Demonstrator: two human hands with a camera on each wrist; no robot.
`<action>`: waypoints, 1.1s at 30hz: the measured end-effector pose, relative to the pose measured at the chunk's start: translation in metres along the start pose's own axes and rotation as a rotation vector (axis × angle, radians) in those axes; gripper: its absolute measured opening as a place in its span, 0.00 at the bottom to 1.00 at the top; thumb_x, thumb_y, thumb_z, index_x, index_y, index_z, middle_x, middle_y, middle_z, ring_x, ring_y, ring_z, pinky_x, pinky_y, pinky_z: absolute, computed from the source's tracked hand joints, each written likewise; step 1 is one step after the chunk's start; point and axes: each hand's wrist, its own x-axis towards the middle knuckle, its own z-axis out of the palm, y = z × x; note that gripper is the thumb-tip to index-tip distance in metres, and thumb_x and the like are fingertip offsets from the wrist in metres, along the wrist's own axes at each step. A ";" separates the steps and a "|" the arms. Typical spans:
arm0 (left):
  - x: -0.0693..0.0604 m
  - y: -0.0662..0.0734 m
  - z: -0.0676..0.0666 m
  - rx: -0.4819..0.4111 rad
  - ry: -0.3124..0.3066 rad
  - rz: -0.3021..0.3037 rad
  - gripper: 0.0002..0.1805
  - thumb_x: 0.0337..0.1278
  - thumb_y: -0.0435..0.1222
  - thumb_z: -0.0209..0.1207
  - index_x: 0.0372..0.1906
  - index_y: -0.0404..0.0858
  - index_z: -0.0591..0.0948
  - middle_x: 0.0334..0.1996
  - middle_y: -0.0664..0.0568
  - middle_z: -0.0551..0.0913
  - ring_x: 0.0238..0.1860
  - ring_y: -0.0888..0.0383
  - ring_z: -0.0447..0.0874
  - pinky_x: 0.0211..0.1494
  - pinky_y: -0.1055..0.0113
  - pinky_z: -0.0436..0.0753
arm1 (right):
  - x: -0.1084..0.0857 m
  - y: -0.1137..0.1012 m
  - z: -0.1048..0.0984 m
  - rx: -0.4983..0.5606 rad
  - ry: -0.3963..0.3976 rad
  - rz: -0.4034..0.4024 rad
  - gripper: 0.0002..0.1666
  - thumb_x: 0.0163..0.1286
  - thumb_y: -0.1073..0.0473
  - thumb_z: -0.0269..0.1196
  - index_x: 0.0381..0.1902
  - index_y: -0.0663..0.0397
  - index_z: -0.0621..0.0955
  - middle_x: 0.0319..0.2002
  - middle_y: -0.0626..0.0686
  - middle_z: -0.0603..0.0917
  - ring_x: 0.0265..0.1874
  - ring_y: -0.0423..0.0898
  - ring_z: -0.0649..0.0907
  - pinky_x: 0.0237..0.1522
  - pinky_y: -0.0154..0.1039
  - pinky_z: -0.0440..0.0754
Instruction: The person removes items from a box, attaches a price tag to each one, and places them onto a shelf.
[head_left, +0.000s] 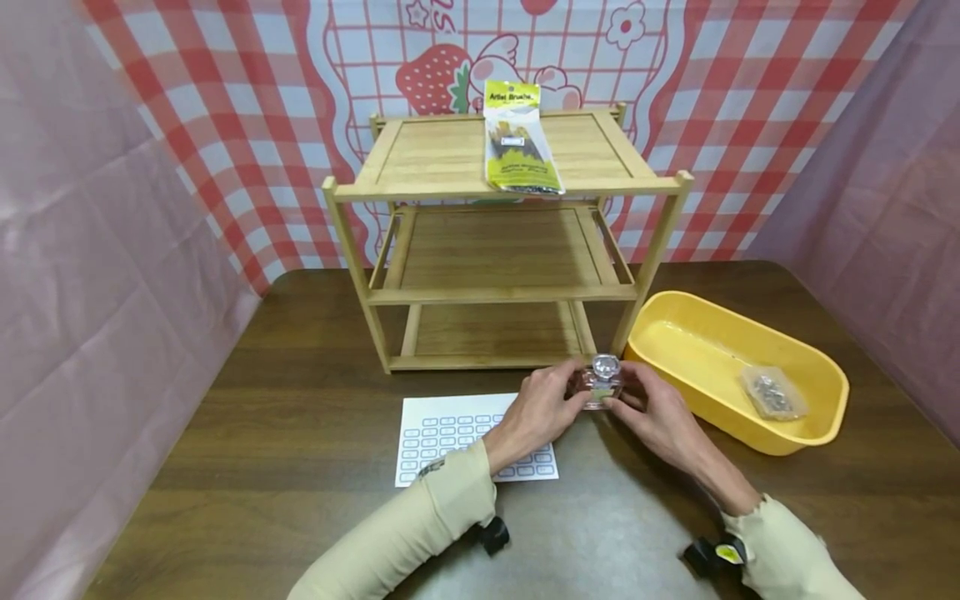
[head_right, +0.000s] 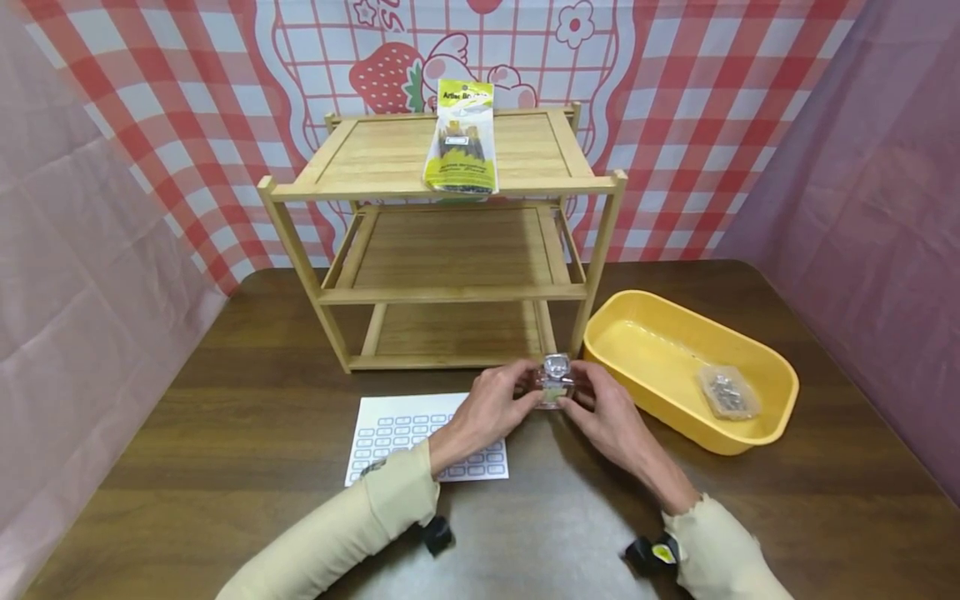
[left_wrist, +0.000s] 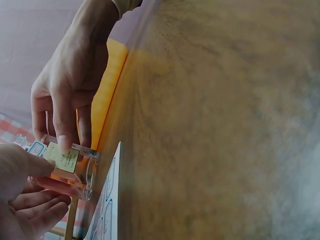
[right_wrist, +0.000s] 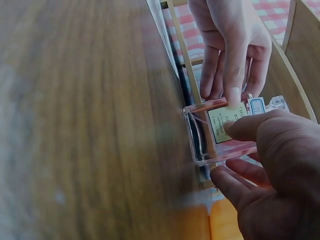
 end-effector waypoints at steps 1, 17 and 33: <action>0.000 0.000 0.000 -0.002 0.000 0.001 0.18 0.66 0.34 0.68 0.58 0.36 0.82 0.42 0.48 0.89 0.38 0.59 0.87 0.35 0.78 0.81 | 0.000 0.001 0.000 0.011 -0.005 0.005 0.26 0.63 0.79 0.69 0.58 0.76 0.74 0.52 0.71 0.82 0.53 0.64 0.82 0.53 0.45 0.83; 0.000 -0.001 0.001 -0.041 -0.004 -0.013 0.16 0.67 0.34 0.67 0.56 0.35 0.82 0.43 0.45 0.89 0.37 0.59 0.87 0.34 0.80 0.80 | 0.002 0.009 0.002 0.045 -0.014 0.025 0.23 0.64 0.79 0.68 0.55 0.75 0.73 0.49 0.71 0.84 0.49 0.64 0.84 0.51 0.31 0.84; 0.000 -0.001 -0.008 -0.083 -0.056 0.007 0.21 0.67 0.33 0.67 0.63 0.36 0.80 0.48 0.46 0.88 0.45 0.59 0.87 0.43 0.80 0.81 | 0.000 0.004 -0.004 0.049 -0.002 -0.001 0.22 0.63 0.77 0.71 0.53 0.72 0.76 0.45 0.65 0.85 0.44 0.38 0.83 0.46 0.25 0.82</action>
